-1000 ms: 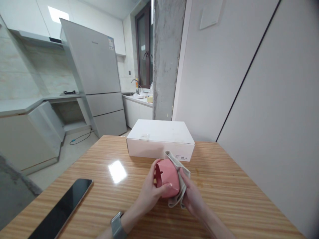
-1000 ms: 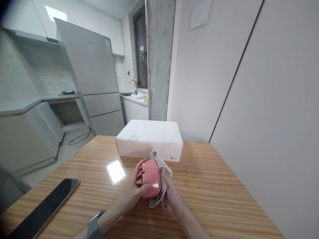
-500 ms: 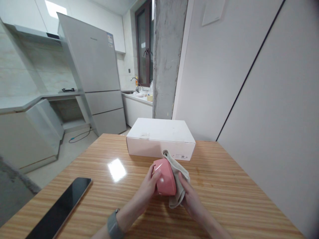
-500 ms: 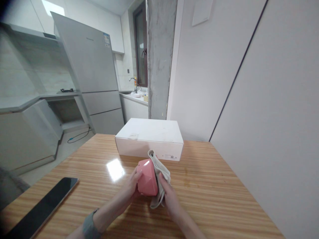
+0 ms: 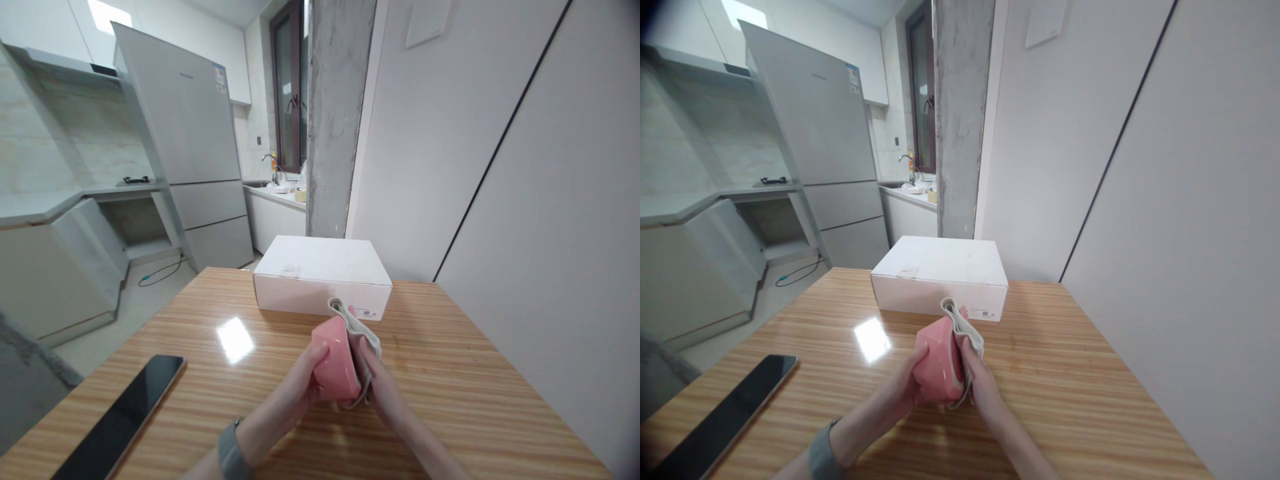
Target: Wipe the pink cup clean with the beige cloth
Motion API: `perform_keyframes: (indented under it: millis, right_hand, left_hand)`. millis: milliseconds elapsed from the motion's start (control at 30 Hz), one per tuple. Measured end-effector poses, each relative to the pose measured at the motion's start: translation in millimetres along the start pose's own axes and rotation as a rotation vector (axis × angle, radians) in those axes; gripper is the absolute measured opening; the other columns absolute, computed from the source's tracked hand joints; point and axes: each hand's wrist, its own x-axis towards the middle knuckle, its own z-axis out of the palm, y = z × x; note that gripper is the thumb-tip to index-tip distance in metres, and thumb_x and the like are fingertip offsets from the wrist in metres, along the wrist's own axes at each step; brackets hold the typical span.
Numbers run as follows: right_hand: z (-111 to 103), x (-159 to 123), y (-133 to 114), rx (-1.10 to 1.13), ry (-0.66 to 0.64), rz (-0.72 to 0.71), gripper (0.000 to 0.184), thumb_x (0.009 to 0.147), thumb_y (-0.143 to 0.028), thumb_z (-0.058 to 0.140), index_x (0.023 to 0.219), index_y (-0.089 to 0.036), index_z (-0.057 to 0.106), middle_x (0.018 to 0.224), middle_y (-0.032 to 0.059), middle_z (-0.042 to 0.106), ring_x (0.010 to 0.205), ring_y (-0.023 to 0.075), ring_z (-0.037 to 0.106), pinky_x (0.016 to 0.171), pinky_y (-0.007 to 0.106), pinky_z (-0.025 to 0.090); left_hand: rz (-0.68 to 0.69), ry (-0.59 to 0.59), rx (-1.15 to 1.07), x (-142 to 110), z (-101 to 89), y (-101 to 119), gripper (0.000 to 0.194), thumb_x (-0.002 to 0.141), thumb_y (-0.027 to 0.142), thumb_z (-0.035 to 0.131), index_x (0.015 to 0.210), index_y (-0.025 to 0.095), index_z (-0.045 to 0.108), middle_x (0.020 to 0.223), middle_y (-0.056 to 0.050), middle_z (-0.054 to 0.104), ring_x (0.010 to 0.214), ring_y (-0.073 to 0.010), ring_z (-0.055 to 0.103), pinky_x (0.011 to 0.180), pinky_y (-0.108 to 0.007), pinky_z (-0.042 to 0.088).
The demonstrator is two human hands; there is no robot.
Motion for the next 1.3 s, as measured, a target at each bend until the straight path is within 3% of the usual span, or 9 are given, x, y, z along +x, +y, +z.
perform_keyframes:
  millis: [67,167,300,400,667,867,1067,1300]
  right_hand:
    - [3.1,-1.8,0.3,0.014,-0.021,0.040,0.051,0.068,-0.049,0.077,0.111,-0.024,0.068,0.111,0.0027,0.072,0.119,0.0249,0.057,0.100,0.038,0.044]
    - [5.6,-3.6,-2.5,0.050,-0.038,0.083,0.052,0.067,-0.050,0.077,0.111,-0.024,0.068,0.107,0.0042,0.074,0.111,0.0282,0.062,0.094,0.042,0.049]
    - [6.4,-5.7,-6.1,0.077,-0.036,0.129,0.048,0.072,-0.052,0.072,0.108,-0.021,0.069,0.102,0.0067,0.075,0.105,0.0284,0.066,0.091,0.041,0.050]
    - [6.3,-7.6,-7.6,0.071,-0.071,0.185,0.049,0.076,-0.053,0.068,0.108,-0.017,0.070,0.100,0.0093,0.075,0.102,0.0284,0.067,0.091,0.040,0.051]
    - [5.7,-11.0,-4.3,0.035,-0.089,0.173,0.060,0.071,-0.055,0.072,0.120,-0.021,0.062,0.111,0.0070,0.072,0.108,0.0281,0.064,0.095,0.044,0.049]
    - [-3.8,-10.0,8.2,-0.089,-0.100,0.094,0.056,0.067,-0.061,0.072,0.106,-0.021,0.070,0.110,0.0051,0.072,0.116,0.0266,0.059,0.103,0.041,0.043]
    - [-5.3,-9.8,5.2,-0.118,-0.102,0.104,0.058,0.067,-0.061,0.072,0.109,-0.022,0.069,0.112,0.0056,0.071,0.117,0.0286,0.059,0.100,0.045,0.046]
    - [6.0,-9.5,0.3,0.032,-0.193,0.063,0.053,0.081,-0.053,0.063,0.127,-0.027,0.057,0.119,0.0024,0.069,0.117,0.0234,0.059,0.107,0.041,0.039]
  left_hand:
    - [0.123,0.088,0.101,1.5,1.8,-4.3,0.062,0.075,0.050,0.066,0.126,0.017,0.052,0.110,-0.011,0.067,0.085,-0.0202,0.065,0.062,-0.025,0.050]
    - [0.240,0.123,0.208,3.5,2.4,-8.5,0.068,0.073,0.046,0.068,0.131,0.019,0.046,0.117,-0.011,0.063,0.088,-0.0198,0.062,0.065,-0.025,0.049]
    - [0.334,0.147,0.365,1.9,1.9,-7.2,0.088,0.062,0.027,0.076,0.139,0.024,0.033,0.128,-0.010,0.055,0.099,-0.0222,0.060,0.079,-0.029,0.050]
    - [0.365,0.170,0.453,-1.6,4.1,-2.9,0.086,0.061,0.019,0.075,0.137,0.027,0.033,0.130,-0.008,0.053,0.101,-0.0213,0.059,0.080,-0.029,0.050]
    - [0.310,0.244,0.402,2.9,4.8,-1.5,0.080,0.065,0.034,0.073,0.133,0.020,0.033,0.120,-0.013,0.058,0.093,-0.0221,0.062,0.075,-0.030,0.051]
    - [0.132,0.315,0.347,10.4,0.2,-0.5,0.069,0.069,0.047,0.065,0.127,0.018,0.041,0.111,-0.012,0.064,0.079,-0.0200,0.063,0.054,-0.023,0.045]
    - [0.323,0.260,0.321,8.9,-1.3,-2.9,0.083,0.065,0.039,0.074,0.134,0.019,0.033,0.124,-0.015,0.056,0.097,-0.0246,0.062,0.076,-0.031,0.051]
    - [0.492,0.334,0.507,-4.1,3.9,10.0,0.099,0.055,0.026,0.083,0.139,0.025,0.032,0.138,-0.014,0.046,0.118,-0.0303,0.052,0.093,-0.037,0.047]
